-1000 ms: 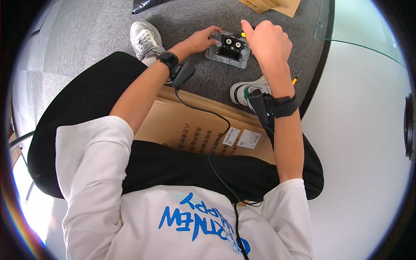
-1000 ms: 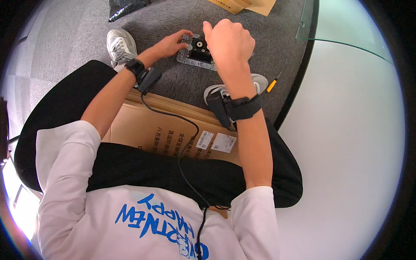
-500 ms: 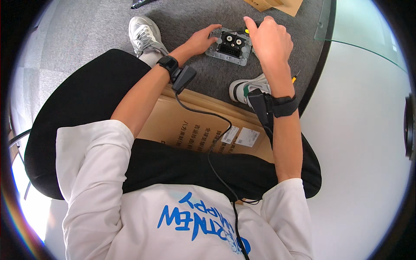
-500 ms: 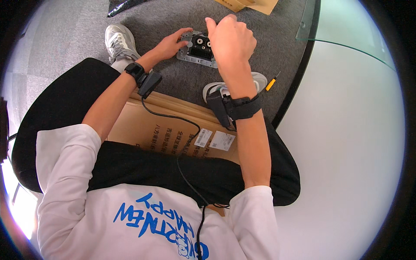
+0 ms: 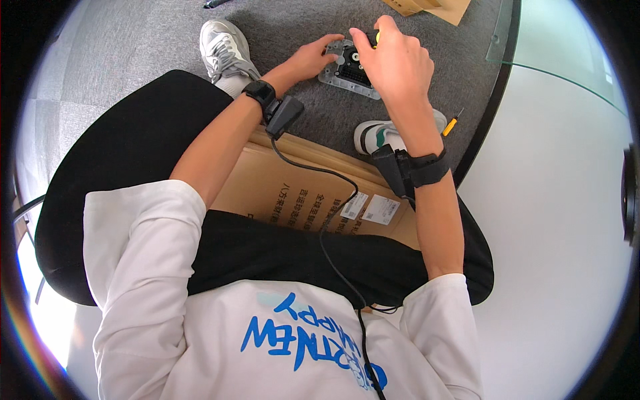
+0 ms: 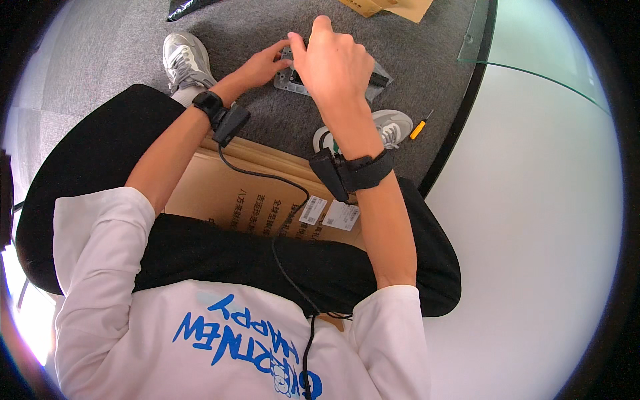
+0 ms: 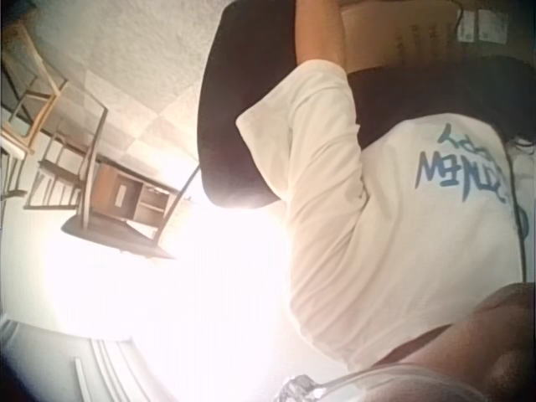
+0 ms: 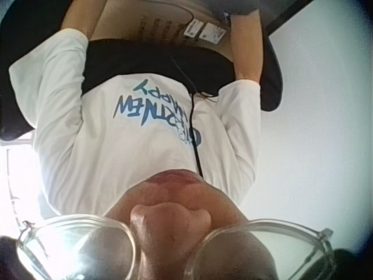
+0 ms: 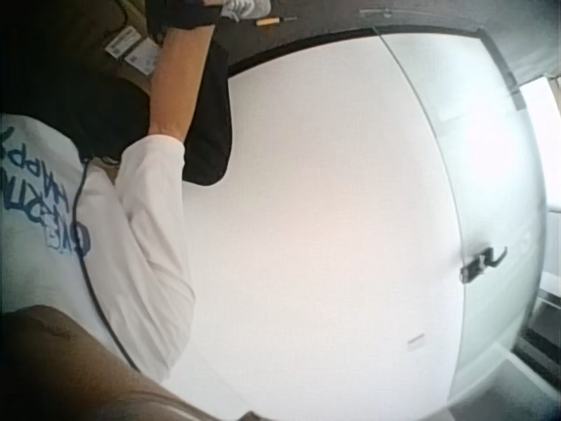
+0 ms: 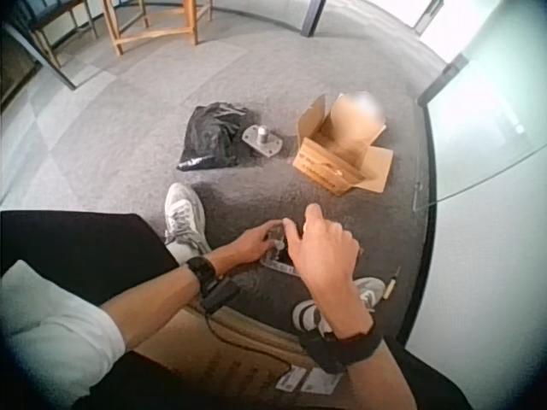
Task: The person unpacks a metal electrical box from a plastic bag and places it on the floor. They then use a screwdriver to tighten screws on the fixture, securing internal components.
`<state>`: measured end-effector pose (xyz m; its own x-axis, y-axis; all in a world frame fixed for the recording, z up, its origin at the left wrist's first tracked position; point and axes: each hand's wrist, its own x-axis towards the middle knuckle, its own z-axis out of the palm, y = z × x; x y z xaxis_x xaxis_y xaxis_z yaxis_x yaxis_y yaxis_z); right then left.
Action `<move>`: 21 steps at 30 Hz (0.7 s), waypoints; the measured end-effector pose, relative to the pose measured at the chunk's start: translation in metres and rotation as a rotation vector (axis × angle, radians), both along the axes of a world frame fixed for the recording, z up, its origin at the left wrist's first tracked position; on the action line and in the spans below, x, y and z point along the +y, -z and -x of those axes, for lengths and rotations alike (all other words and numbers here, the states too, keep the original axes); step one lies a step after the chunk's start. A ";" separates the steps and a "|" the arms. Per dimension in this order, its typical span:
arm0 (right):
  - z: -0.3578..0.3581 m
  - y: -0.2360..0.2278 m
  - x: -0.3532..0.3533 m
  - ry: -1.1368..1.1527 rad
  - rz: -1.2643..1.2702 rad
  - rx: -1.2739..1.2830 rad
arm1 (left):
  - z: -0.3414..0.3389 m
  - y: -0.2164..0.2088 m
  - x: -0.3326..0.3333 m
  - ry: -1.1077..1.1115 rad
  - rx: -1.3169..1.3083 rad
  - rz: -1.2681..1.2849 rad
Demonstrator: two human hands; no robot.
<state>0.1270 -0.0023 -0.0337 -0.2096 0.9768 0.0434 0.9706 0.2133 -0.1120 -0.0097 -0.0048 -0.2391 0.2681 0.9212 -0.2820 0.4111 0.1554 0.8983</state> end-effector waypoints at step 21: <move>-0.010 -0.010 -0.004 -0.232 0.008 0.069 | 0.000 0.011 0.001 0.028 0.013 -0.124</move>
<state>0.1374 -0.0062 -0.0241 -0.4256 0.9031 0.0578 0.8854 0.4287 -0.1794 -0.0095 -0.0039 -0.2501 0.2909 0.9415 -0.1705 0.4256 0.0322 0.9043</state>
